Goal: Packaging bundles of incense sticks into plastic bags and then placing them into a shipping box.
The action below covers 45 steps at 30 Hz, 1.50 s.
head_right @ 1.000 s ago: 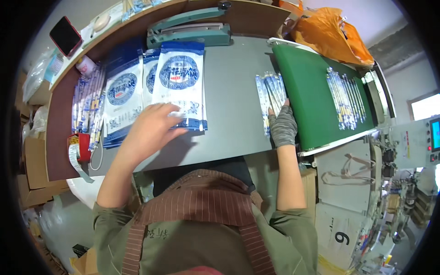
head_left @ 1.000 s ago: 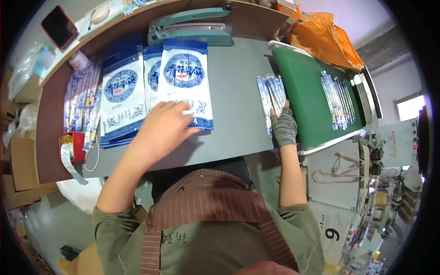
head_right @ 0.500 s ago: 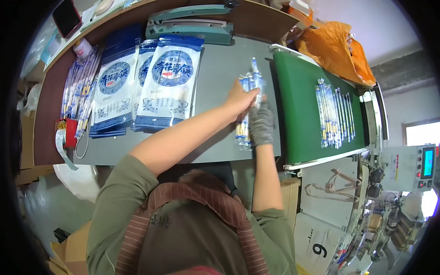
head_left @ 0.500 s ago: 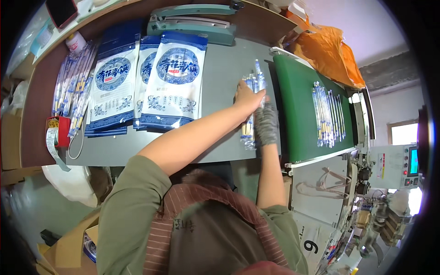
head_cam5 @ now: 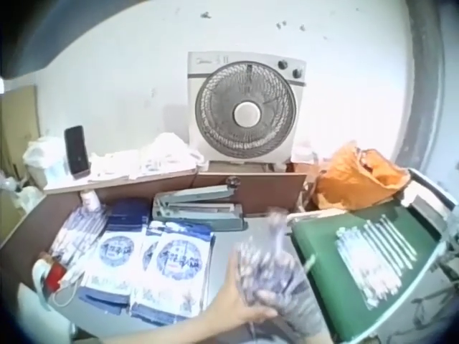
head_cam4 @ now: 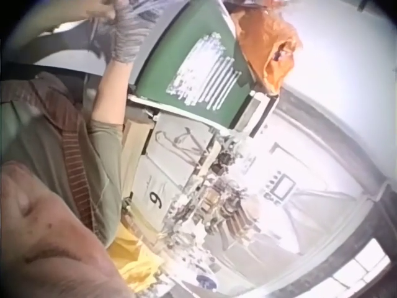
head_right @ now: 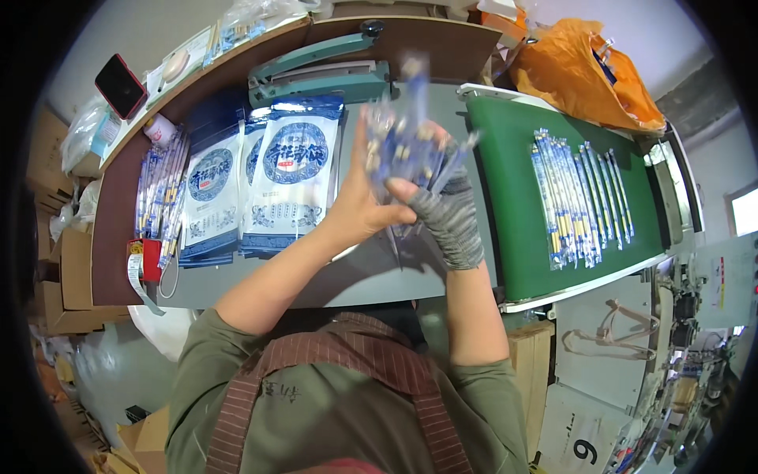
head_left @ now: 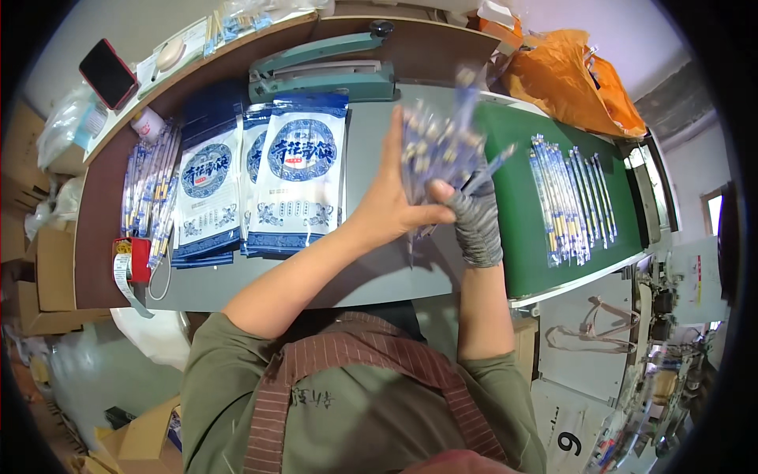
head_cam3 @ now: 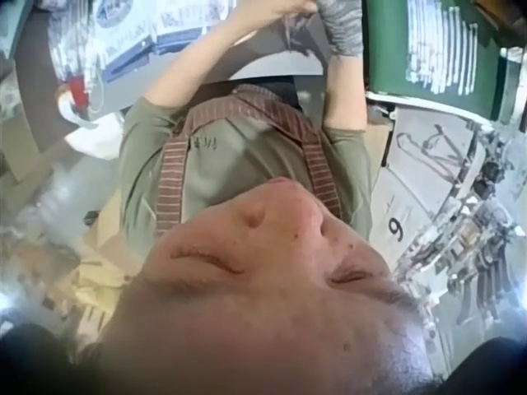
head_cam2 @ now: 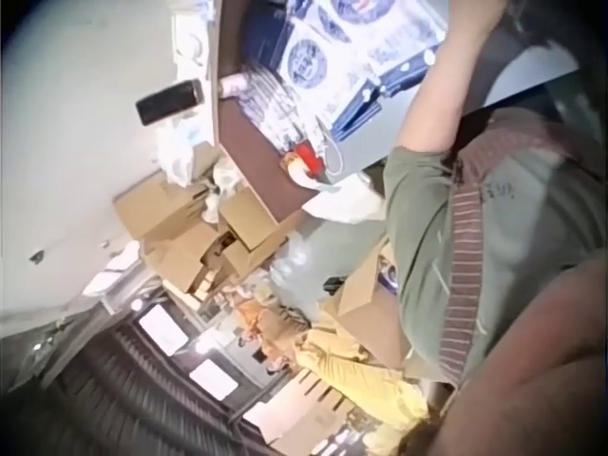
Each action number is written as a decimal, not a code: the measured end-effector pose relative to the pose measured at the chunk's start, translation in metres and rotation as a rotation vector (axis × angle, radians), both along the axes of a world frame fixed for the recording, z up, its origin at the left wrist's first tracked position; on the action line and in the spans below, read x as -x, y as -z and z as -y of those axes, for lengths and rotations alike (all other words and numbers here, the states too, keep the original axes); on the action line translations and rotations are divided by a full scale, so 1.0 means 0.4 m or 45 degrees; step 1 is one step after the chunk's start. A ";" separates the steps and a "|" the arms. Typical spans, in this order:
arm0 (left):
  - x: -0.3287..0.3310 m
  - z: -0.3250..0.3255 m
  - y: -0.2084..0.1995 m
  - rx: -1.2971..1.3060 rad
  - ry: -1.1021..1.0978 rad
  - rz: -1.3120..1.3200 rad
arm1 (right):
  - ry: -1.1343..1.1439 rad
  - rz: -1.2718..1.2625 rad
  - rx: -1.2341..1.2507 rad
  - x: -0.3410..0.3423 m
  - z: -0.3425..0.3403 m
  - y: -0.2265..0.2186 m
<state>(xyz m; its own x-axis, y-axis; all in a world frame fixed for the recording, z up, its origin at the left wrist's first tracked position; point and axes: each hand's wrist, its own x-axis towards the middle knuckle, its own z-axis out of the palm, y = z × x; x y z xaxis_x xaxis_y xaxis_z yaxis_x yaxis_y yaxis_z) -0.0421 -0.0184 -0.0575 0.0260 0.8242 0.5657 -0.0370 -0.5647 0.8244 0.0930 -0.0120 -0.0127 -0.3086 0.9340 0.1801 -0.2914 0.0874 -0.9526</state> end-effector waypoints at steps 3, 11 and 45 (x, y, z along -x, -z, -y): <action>0.048 0.007 0.031 0.297 0.293 -0.208 | -0.047 -0.014 -0.293 -0.008 -0.022 0.063; 0.118 0.210 0.005 0.765 0.867 -0.287 | 0.217 0.083 -0.256 0.083 0.173 0.005; 0.817 0.299 0.068 0.585 -0.660 -0.696 | -0.511 0.303 0.370 0.218 0.232 0.097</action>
